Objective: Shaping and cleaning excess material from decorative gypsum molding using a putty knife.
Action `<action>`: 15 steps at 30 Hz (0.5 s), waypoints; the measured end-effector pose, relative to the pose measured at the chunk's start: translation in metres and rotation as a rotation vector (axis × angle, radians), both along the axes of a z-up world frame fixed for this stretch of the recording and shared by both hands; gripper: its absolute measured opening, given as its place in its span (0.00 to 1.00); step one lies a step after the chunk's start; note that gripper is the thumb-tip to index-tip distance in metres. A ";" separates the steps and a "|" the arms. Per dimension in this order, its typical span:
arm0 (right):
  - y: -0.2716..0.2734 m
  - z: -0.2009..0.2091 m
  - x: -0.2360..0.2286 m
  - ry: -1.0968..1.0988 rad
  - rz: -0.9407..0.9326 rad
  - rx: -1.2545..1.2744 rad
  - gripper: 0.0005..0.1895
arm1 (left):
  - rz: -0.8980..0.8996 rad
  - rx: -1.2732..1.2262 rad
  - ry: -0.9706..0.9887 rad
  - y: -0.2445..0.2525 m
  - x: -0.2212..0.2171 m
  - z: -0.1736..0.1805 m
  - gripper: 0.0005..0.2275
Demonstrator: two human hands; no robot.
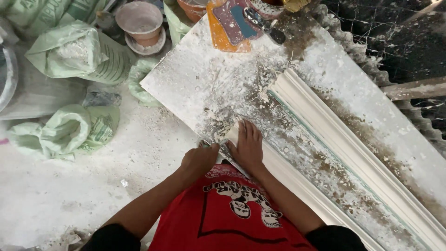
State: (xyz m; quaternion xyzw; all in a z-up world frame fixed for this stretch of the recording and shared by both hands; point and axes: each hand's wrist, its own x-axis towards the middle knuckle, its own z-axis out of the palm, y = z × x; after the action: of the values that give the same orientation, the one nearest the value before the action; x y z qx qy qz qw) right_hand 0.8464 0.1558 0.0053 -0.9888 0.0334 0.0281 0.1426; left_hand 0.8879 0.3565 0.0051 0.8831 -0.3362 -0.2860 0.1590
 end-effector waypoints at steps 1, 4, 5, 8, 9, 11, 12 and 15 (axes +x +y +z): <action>0.000 0.000 0.000 0.002 -0.001 0.004 0.45 | -0.001 0.004 0.002 -0.001 0.001 -0.001 0.06; -0.002 -0.002 -0.002 0.007 0.012 0.005 0.44 | -0.003 0.020 0.022 -0.002 0.000 -0.004 0.07; -0.002 -0.004 -0.002 -0.017 0.026 -0.006 0.43 | 0.005 0.008 0.025 -0.002 0.001 -0.003 0.07; -0.002 -0.007 -0.003 -0.037 0.041 -0.017 0.43 | 0.030 -0.024 0.053 -0.005 0.003 -0.003 0.07; -0.002 -0.007 -0.003 -0.037 0.041 -0.020 0.42 | 0.047 -0.046 0.072 -0.006 0.004 -0.004 0.07; -0.003 -0.008 -0.001 -0.028 0.030 -0.021 0.43 | 0.042 -0.025 0.090 -0.012 0.007 0.002 0.07; -0.003 -0.008 0.000 -0.021 0.017 -0.022 0.43 | 0.035 -0.005 0.106 -0.015 0.009 0.005 0.08; -0.003 -0.011 0.000 0.003 0.037 -0.062 0.43 | 0.022 0.023 0.104 -0.016 0.008 0.001 0.07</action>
State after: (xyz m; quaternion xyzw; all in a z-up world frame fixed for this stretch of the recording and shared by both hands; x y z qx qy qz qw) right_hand 0.8461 0.1531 -0.0056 -0.9932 0.0162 0.0310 0.1112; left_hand 0.8958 0.3406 0.0059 0.8725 -0.3144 -0.3335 0.1694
